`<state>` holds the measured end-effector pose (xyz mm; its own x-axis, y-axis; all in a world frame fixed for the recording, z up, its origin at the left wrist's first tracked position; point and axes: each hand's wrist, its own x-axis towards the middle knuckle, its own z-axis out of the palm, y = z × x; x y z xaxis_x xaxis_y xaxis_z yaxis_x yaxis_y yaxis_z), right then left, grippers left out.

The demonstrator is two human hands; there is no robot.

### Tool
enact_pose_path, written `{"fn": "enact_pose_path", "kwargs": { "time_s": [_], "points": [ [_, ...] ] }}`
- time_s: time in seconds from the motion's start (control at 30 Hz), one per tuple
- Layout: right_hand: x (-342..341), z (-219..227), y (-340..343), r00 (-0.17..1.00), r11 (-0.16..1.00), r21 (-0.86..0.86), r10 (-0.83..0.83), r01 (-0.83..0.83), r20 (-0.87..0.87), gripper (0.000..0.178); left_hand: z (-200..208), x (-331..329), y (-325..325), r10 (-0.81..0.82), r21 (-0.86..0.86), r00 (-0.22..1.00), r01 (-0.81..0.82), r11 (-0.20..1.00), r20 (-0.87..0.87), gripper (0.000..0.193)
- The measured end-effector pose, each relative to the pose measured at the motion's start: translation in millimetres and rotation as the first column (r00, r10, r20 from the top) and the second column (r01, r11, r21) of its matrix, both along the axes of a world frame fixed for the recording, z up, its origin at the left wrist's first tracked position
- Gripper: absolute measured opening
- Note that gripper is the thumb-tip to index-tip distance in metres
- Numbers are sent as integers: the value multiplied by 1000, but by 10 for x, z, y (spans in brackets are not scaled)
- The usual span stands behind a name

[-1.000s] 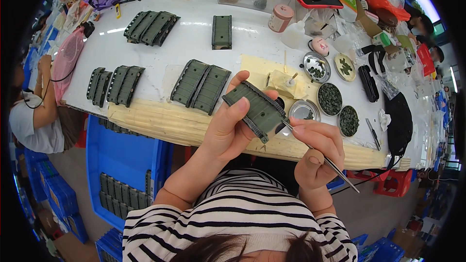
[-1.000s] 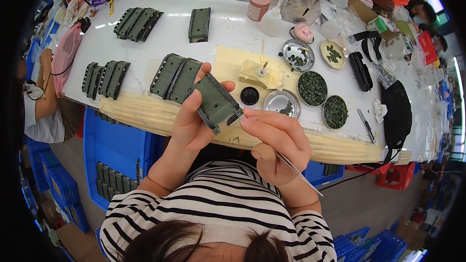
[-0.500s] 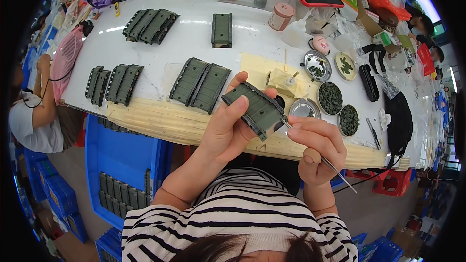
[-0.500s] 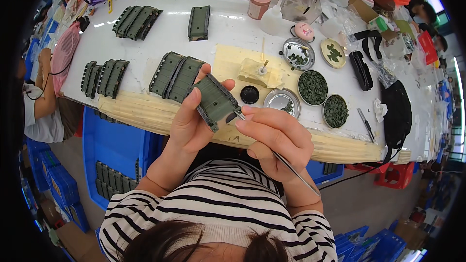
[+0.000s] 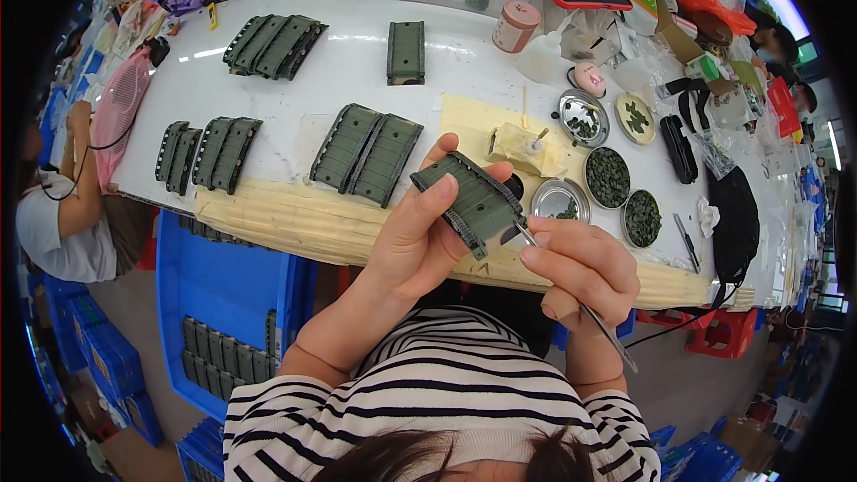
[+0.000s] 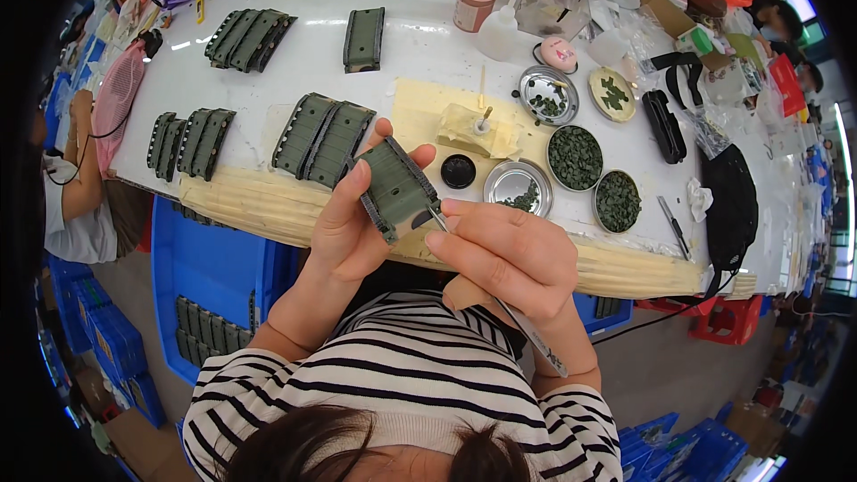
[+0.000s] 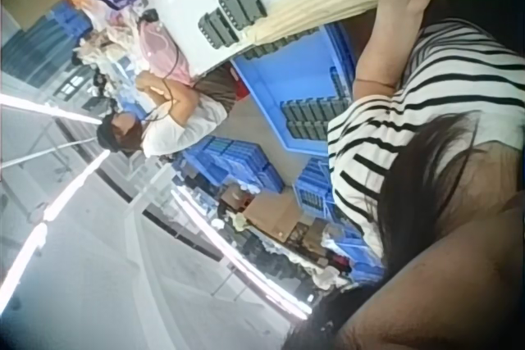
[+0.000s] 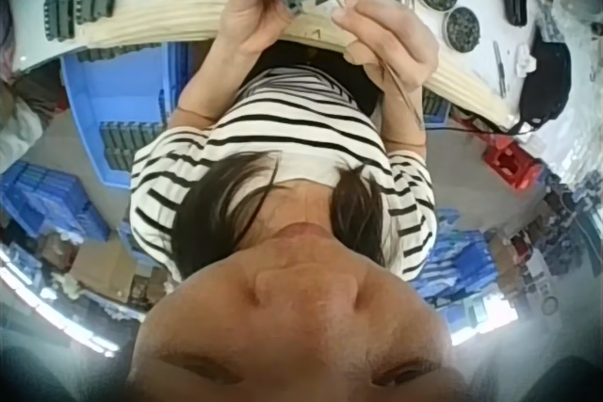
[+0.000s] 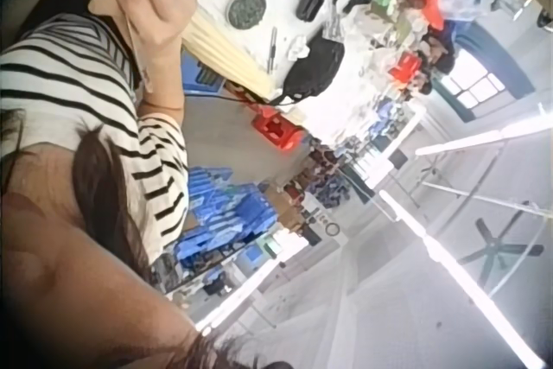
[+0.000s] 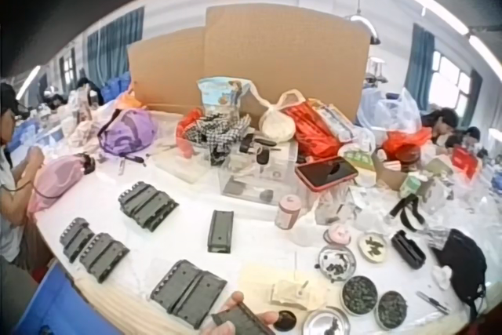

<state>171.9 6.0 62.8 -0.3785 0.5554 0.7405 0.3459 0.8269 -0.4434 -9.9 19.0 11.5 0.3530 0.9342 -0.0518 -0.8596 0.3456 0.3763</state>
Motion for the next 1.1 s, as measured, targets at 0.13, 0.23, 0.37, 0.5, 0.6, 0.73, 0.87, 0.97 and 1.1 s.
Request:
{"fn": "enact_pose_path", "kwargs": {
  "time_s": [0.13,0.23,0.37,0.5,0.6,0.73,0.87,0.97,1.1],
  "points": [
    [20,-25,-1,1000,1000,23,-14,14,17,28,-6,10,17,-22,-9,994,23,1000,111,48],
    [-3,-22,-31,998,998,-52,-26,23,-58,29,-18,23,28,-9,44,992,3,999,128,54],
    [-10,-36,-54,990,992,-125,-29,12,-137,29,-34,11,50,6,123,996,-17,992,89,61],
    [9,-15,-77,993,987,-157,-46,28,-112,26,-63,-4,61,2,177,998,-13,984,66,63],
    [14,-22,-69,993,990,-137,-36,20,-112,26,-61,13,54,-3,162,997,-8,987,72,62],
    [24,0,-71,997,995,-98,-21,13,-76,28,-36,33,36,-34,95,993,24,995,109,58],
    [32,31,-68,999,997,-72,-20,17,-42,32,-38,32,33,-78,58,982,69,996,171,56],
    [46,-16,-47,999,999,-13,-52,51,-17,36,-34,55,42,-76,40,979,70,997,190,54],
    [42,6,-35,999,999,-22,-46,45,-12,34,-42,58,46,-58,39,985,52,998,161,51]
  ]
}}
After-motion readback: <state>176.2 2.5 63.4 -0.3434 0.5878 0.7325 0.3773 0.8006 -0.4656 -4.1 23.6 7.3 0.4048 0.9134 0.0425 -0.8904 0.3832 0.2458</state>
